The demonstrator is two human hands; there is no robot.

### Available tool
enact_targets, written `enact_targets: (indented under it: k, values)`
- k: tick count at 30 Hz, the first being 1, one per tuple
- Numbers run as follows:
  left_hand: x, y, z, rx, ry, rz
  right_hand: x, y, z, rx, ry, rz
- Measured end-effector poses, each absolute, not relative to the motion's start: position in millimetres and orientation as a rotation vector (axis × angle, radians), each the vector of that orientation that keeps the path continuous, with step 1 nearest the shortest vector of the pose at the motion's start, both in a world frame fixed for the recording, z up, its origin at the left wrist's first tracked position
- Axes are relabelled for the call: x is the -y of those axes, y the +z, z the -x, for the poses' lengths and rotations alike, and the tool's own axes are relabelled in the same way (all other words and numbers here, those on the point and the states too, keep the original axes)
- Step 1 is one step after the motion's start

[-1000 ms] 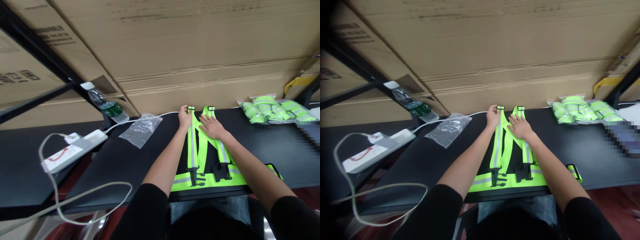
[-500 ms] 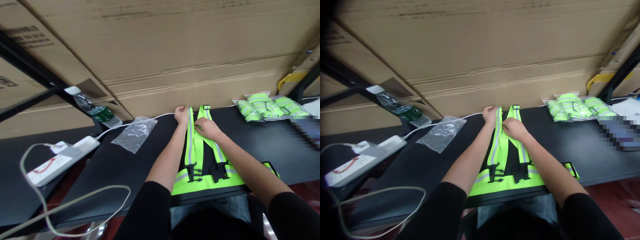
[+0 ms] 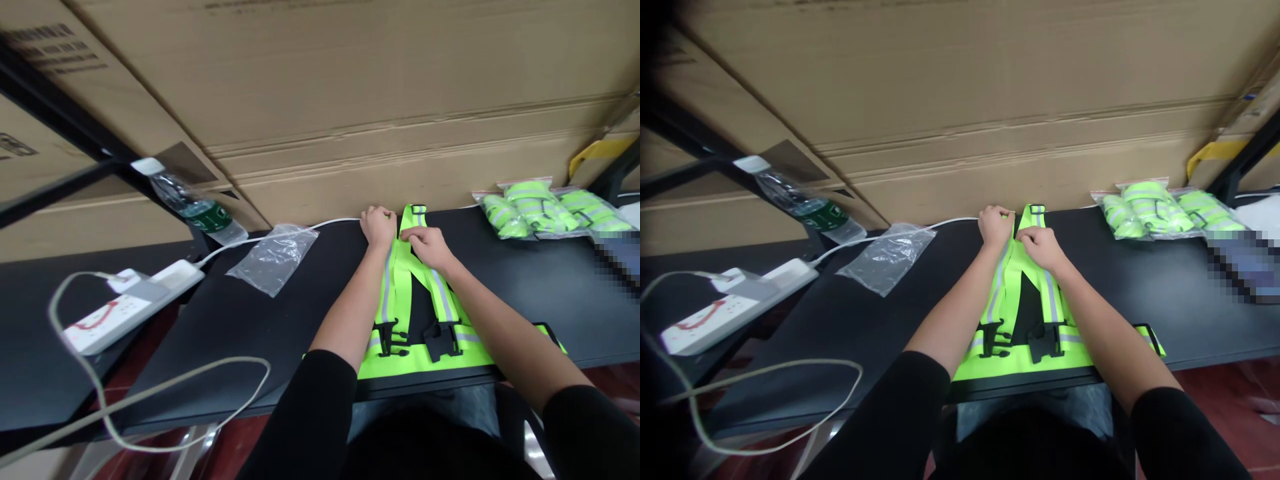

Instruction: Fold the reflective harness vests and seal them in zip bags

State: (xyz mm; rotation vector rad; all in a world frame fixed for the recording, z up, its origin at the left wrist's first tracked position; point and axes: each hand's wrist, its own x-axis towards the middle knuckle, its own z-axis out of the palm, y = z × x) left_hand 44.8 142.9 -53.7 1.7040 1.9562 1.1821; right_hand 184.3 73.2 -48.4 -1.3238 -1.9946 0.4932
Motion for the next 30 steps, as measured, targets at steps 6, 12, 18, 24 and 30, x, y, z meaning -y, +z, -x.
enact_targets:
  k: [6, 12, 18, 24, 30]
  values:
    - [-128, -45, -43, -1.953, 0.885, -1.968, -73, -10, -191, 1.657, 0.346, 1.402]
    - [-121, -34, -28, -1.823, 0.642, -2.09, 2, 81, -230, 1.407, 0.103, 1.055]
    - [-70, 24, -23, -1.584, 0.52, -2.28, 106, 53, -260, 1.747, -0.004, 1.356]
    - [57, 66, 2, -1.191, 0.225, -2.592, 136, -7, -253, 2.278, 0.379, 1.225]
    - [95, 30, 34, -1.179, 0.11, -2.533, 110, -6, -246, 2.568, 0.384, 1.069]
